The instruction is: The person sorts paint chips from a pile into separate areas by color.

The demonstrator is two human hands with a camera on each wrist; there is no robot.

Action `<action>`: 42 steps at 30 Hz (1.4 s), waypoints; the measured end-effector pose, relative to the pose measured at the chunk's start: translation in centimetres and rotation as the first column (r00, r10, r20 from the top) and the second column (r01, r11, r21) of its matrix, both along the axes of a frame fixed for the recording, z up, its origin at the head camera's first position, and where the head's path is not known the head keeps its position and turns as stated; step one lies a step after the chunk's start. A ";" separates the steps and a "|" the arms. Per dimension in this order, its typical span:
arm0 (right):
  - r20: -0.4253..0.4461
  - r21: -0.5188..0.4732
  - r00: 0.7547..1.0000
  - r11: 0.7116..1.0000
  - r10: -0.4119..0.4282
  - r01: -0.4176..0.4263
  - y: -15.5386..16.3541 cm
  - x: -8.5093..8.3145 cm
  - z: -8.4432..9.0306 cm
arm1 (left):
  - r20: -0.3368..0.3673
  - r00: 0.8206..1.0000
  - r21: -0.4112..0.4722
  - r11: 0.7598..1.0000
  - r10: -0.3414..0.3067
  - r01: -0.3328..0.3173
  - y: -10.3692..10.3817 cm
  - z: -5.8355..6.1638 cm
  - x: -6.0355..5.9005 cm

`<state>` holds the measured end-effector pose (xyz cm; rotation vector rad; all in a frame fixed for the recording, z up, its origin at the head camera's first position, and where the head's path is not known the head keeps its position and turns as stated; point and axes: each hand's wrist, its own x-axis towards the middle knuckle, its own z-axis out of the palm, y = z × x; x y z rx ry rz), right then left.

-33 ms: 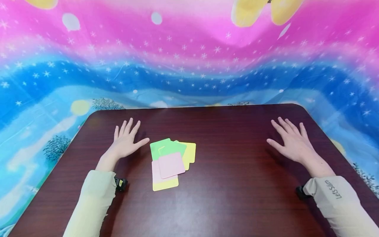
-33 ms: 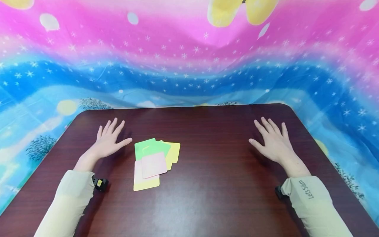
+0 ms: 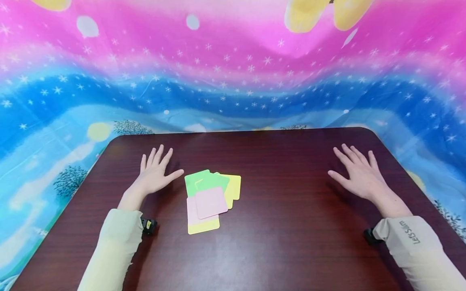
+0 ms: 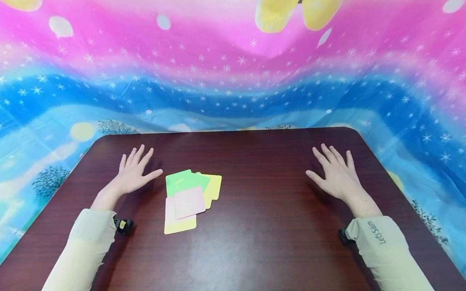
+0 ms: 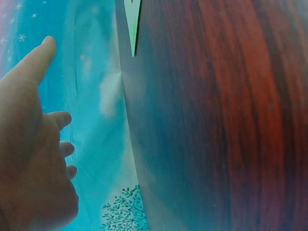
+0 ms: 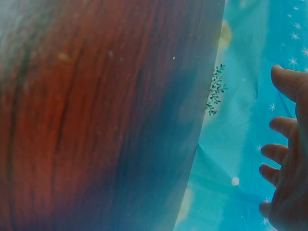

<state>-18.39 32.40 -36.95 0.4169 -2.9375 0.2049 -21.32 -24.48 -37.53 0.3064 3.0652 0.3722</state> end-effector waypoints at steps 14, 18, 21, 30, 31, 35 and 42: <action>-0.007 0.000 1.000 1.000 0.006 -0.006 -0.2 0.3 0.5 | 0.001 1.000 -0.007 1.000 -0.008 0.008 0.0 0.6 0.4; -0.013 0.001 1.000 1.000 0.008 -0.008 -0.4 0.3 0.6 | -0.005 1.000 -0.011 1.000 -0.010 0.010 0.1 0.6 0.4; -0.015 0.003 1.000 1.000 0.008 -0.008 -0.6 0.5 0.6 | -0.005 1.000 -0.016 1.000 -0.014 0.014 0.2 0.6 0.5; -0.008 0.006 1.000 1.000 0.030 -0.030 -1.5 0.5 0.6 | -0.016 1.000 -0.030 0.999 -0.026 0.025 0.6 0.7 0.9; -0.006 0.007 0.999 0.999 0.033 -0.033 -1.7 0.5 0.6 | -0.017 0.999 -0.034 0.999 -0.028 0.027 0.7 0.8 1.0; -0.013 0.014 0.999 0.999 0.044 -0.044 -2.4 0.5 0.7 | -0.021 0.999 -0.048 0.998 -0.035 0.034 1.0 0.8 1.2; -0.027 0.036 0.997 0.997 0.073 -0.072 -3.5 0.7 1.0 | -0.017 0.998 -0.049 0.997 -0.057 0.056 1.5 0.8 1.4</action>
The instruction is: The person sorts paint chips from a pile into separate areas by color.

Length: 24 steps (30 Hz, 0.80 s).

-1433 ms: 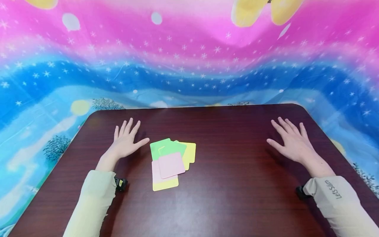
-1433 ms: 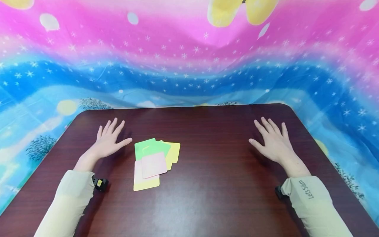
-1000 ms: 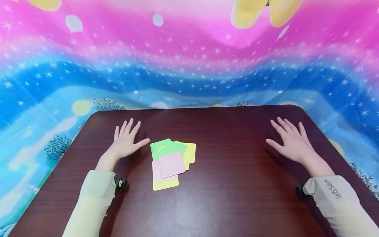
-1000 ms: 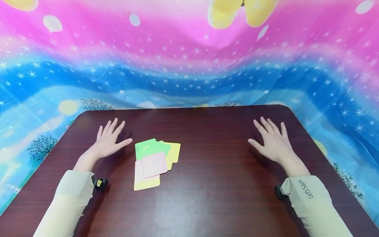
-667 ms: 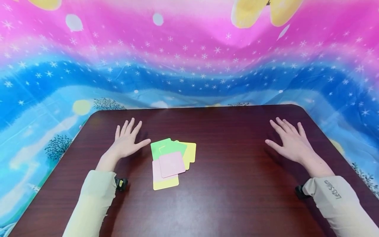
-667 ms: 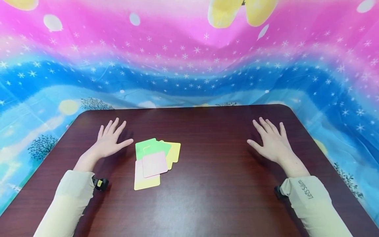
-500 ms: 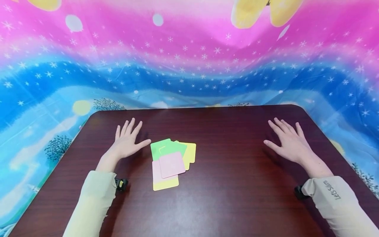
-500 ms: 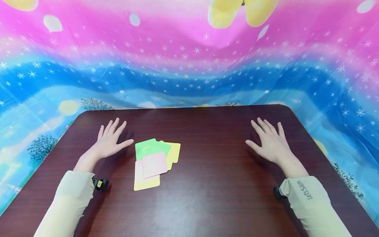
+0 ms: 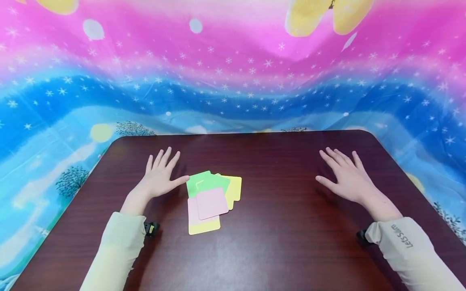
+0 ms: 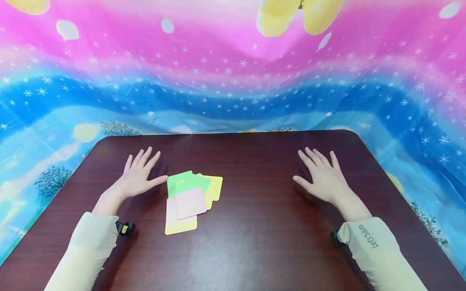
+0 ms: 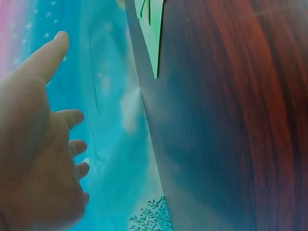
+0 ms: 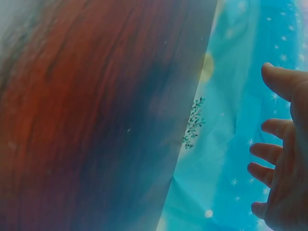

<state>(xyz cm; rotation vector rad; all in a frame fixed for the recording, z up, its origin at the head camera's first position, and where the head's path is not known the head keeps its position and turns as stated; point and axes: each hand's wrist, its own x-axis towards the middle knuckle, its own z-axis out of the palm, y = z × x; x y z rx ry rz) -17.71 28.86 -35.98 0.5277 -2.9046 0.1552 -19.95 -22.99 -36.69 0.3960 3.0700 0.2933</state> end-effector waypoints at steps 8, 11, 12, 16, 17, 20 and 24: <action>-0.006 0.009 0.999 0.999 0.039 -0.039 -1.5 0.5 0.4 | 0.016 0.999 0.018 0.999 -0.041 0.040 0.8 0.1 0.6; -0.012 0.010 0.998 0.998 0.056 -0.056 -2.2 0.6 0.4 | 0.017 0.998 0.024 0.998 -0.058 0.057 1.1 0.0 0.8; -0.015 0.010 0.998 0.998 0.062 -0.062 -2.3 0.6 0.3 | 0.016 0.998 0.025 0.998 -0.063 0.063 1.2 0.0 0.9; -0.027 0.019 0.996 0.997 0.080 -0.080 -3.0 0.6 0.2 | 0.026 0.996 0.027 0.996 -0.081 0.080 1.7 0.1 1.3; -0.027 0.019 0.996 0.996 0.086 -0.086 -3.2 0.7 0.2 | 0.029 0.996 0.026 0.996 -0.083 0.082 1.8 0.1 1.5; -0.023 0.009 0.994 0.994 0.107 -0.107 -3.9 0.7 0.1 | 0.033 0.995 0.022 0.996 -0.092 0.091 2.2 0.3 1.8; -0.006 -0.007 0.991 0.991 0.137 -0.137 -5.0 0.8 -0.3 | 0.025 0.994 0.021 0.995 -0.102 0.102 2.5 0.3 2.1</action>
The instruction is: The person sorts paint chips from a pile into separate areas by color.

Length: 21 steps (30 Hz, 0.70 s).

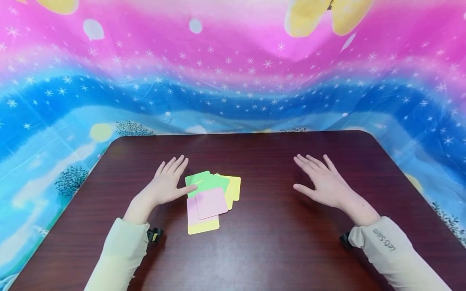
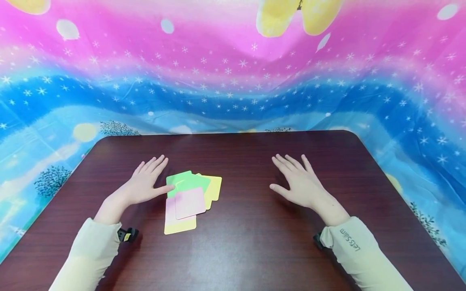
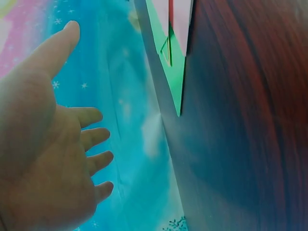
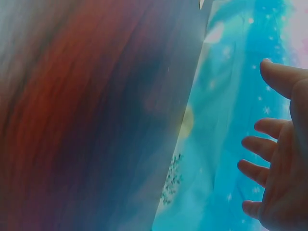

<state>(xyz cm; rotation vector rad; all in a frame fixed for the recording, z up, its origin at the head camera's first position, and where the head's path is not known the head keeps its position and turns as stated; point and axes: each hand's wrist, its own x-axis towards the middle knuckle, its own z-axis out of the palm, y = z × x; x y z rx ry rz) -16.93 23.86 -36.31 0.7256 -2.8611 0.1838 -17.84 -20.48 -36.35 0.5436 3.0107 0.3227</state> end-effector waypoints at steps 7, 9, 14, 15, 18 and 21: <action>0.019 -0.020 0.998 0.998 0.059 -0.058 -1.9 0.1 -0.6 | -0.003 1.000 0.019 1.000 -0.025 0.025 0.6 -0.4 0.4; 0.013 -0.021 0.997 0.997 0.070 -0.070 -2.2 0.1 -0.5 | -0.003 1.000 0.019 1.000 -0.023 0.023 0.8 -0.4 0.6; 0.025 -0.008 0.996 0.996 0.088 -0.088 -2.8 0.1 -0.2 | -0.013 1.000 0.004 1.000 -0.023 0.023 1.0 -0.2 0.9; 0.029 -0.004 0.995 0.996 0.092 -0.092 -2.9 0.1 -0.1 | -0.015 1.000 0.001 1.000 -0.025 0.025 1.1 -0.2 0.9; 0.045 0.007 0.993 0.994 0.108 -0.108 -3.5 0.2 -0.1 | -0.020 0.999 0.011 0.999 -0.043 0.043 1.1 -0.3 1.2; 0.052 0.010 0.991 0.992 0.124 -0.125 -4.2 0.3 -0.2 | -0.023 0.998 0.019 0.998 -0.065 0.066 1.2 -0.4 1.4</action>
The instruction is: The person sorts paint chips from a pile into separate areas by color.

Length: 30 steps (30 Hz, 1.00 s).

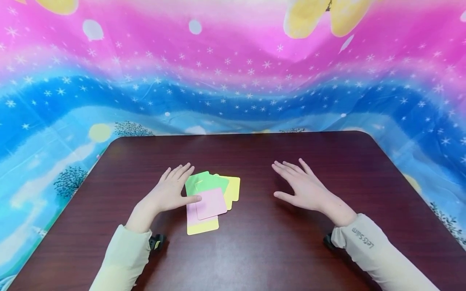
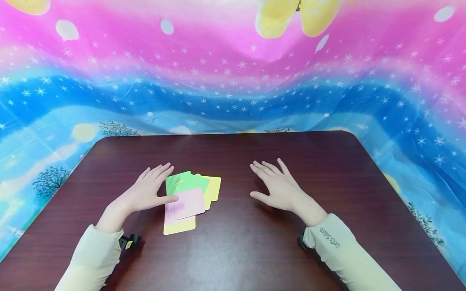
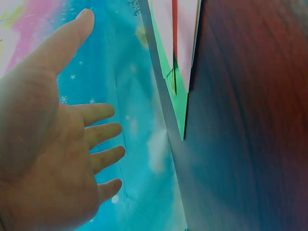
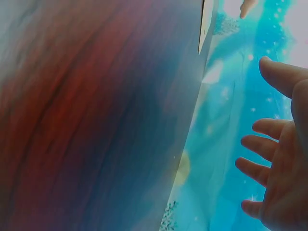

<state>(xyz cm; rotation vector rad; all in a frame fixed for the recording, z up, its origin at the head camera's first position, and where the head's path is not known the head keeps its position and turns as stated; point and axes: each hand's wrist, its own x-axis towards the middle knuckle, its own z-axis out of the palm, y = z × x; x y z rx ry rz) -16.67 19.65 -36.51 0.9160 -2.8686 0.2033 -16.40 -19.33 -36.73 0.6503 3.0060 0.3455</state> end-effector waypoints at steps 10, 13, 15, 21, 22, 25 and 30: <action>0.023 -0.009 0.999 0.999 0.034 -0.034 -2.2 0.2 -0.3 | 0.016 0.999 0.026 0.999 -0.043 0.043 0.7 -0.1 0.5; 0.029 -0.014 0.999 0.999 0.036 -0.036 -2.8 0.2 -0.3 | 0.014 0.998 0.035 0.998 -0.056 0.056 1.0 -0.1 0.7; 0.034 -0.021 0.999 0.999 0.037 -0.036 -3.2 0.2 -0.2 | 0.008 0.998 0.037 0.997 -0.068 0.067 1.2 -0.2 0.7; 0.042 -0.028 0.998 0.998 0.052 -0.051 -4.6 0.2 -0.6 | -0.016 0.997 0.010 0.997 -0.082 0.082 1.4 -0.5 1.0; 0.044 -0.032 0.997 0.998 0.057 -0.056 -4.8 0.2 -0.6 | -0.017 0.996 0.002 0.997 -0.083 0.084 1.5 -0.5 1.0; 0.049 -0.033 0.996 0.997 0.074 -0.073 -5.5 0.4 -0.7 | -0.023 0.995 -0.024 0.995 -0.094 0.094 1.6 -0.7 1.1; 0.037 -0.031 0.993 0.994 0.110 -0.109 -6.5 0.5 -0.9 | -0.012 0.996 -0.034 0.996 -0.088 0.087 1.8 -0.8 1.3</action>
